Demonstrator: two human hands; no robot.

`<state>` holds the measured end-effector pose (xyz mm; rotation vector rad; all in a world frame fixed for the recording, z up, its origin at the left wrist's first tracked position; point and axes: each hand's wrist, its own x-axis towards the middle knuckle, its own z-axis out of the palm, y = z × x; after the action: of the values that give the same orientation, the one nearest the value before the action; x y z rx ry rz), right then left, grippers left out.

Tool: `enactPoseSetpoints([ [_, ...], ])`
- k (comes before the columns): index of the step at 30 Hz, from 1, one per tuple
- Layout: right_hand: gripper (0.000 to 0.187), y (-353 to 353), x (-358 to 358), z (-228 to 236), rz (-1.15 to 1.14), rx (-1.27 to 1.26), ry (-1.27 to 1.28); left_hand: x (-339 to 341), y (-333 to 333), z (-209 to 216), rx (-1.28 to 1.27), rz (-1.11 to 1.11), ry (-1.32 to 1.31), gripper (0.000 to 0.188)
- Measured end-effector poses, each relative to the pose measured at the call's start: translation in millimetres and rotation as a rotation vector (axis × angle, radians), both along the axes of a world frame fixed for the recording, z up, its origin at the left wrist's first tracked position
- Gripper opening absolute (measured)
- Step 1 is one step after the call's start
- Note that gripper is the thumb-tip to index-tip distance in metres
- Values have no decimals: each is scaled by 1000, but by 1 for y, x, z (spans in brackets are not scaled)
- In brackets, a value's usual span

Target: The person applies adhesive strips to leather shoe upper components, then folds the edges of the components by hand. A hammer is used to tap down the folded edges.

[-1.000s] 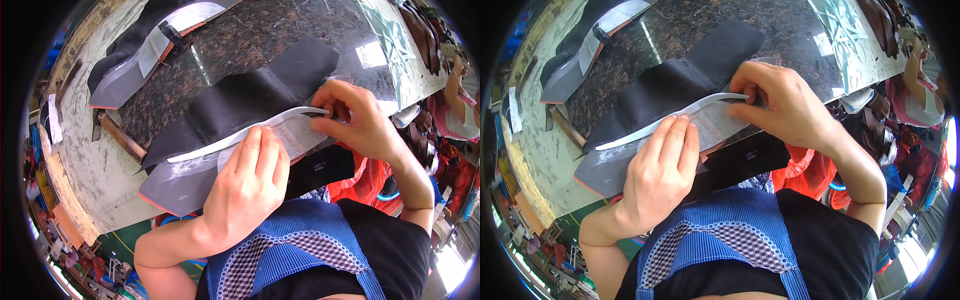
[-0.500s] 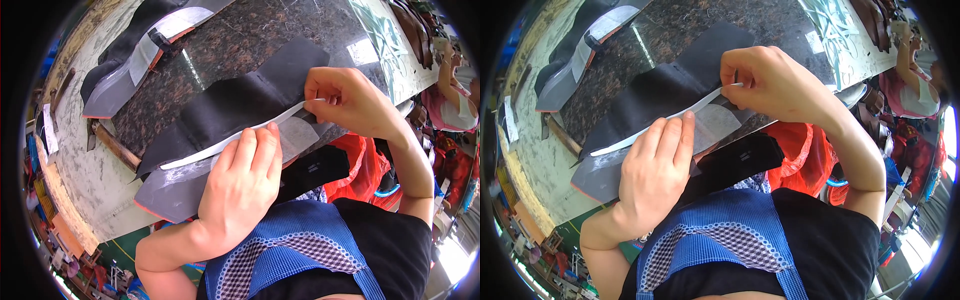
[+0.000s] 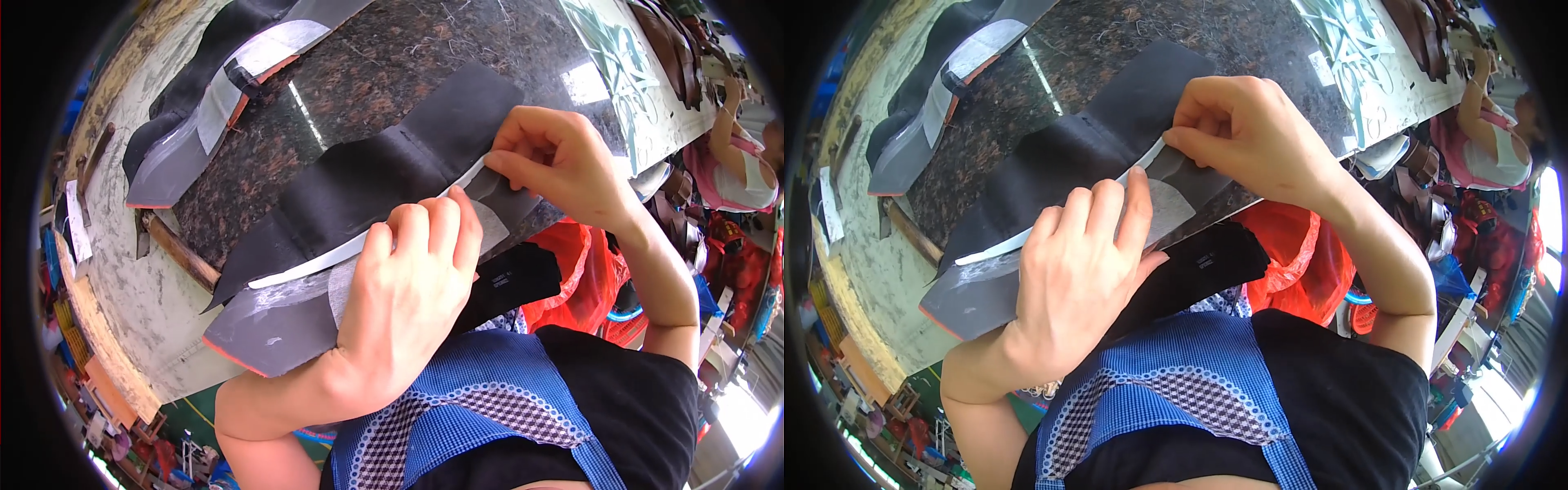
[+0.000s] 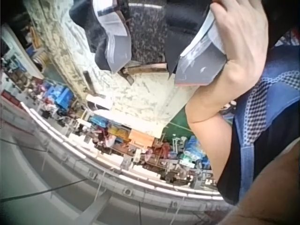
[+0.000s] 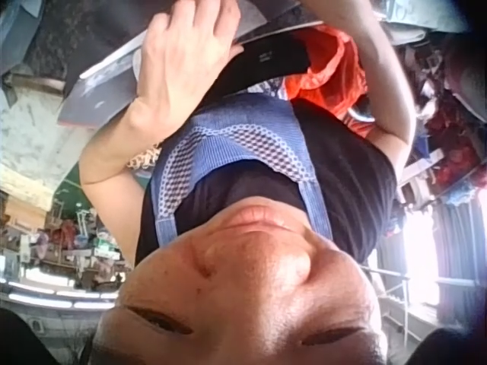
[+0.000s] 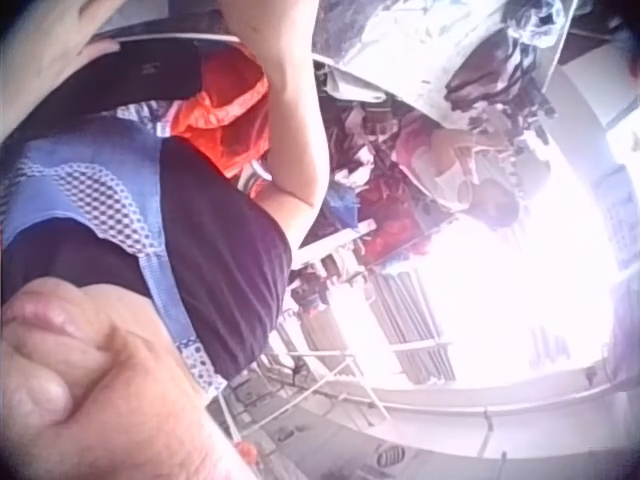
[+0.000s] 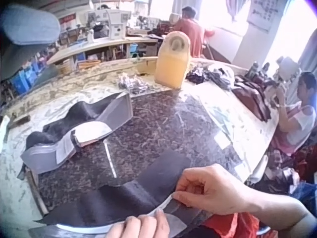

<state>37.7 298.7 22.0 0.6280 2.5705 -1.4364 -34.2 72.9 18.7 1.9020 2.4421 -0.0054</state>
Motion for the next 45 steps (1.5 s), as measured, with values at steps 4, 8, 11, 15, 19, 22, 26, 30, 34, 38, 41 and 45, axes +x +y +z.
enactPoseSetpoints([
  [4, 23, -1, -7, 2, 12, 202, -31, -6, 11, 6, 25, 3, -57, 87],
  [8, 21, 8, 8, -3, -51, 261, 39, -16, 20, 11, -16, 44, -180, 75],
  [11, 41, -12, 36, -17, 316, 670, 492, -37, 33, 8, 277, -58, -196, 53],
  [15, 60, -24, 41, -21, 336, 816, 419, -69, 25, 11, 212, 198, -243, 42],
  [19, 45, -14, 43, -19, 250, 638, 390, -47, 6, 21, 379, 119, -333, 19],
  [22, 39, 30, 31, -7, -70, -519, 37, -11, -2, 2, 483, -40, -182, 13],
  [26, 41, 51, 1, 6, -174, -490, -189, 21, 4, -16, 362, -49, 13, 12],
  [30, 33, 41, -12, 4, 141, 154, -50, 33, 16, -8, 129, -59, 199, 12],
  [34, 32, 33, -2, -3, 168, 563, 91, 42, 29, -7, -13, -81, 355, 11],
  [38, 36, 9, 27, -14, 624, 898, 733, 37, 16, -7, 54, -42, 287, 9],
  [41, 39, 25, 42, -21, 489, 829, 620, 33, 5, -10, 153, -34, 295, 9],
  [45, 41, -21, 27, -27, 522, 436, 752, 19, 7, -12, 302, 7, 160, 7],
])
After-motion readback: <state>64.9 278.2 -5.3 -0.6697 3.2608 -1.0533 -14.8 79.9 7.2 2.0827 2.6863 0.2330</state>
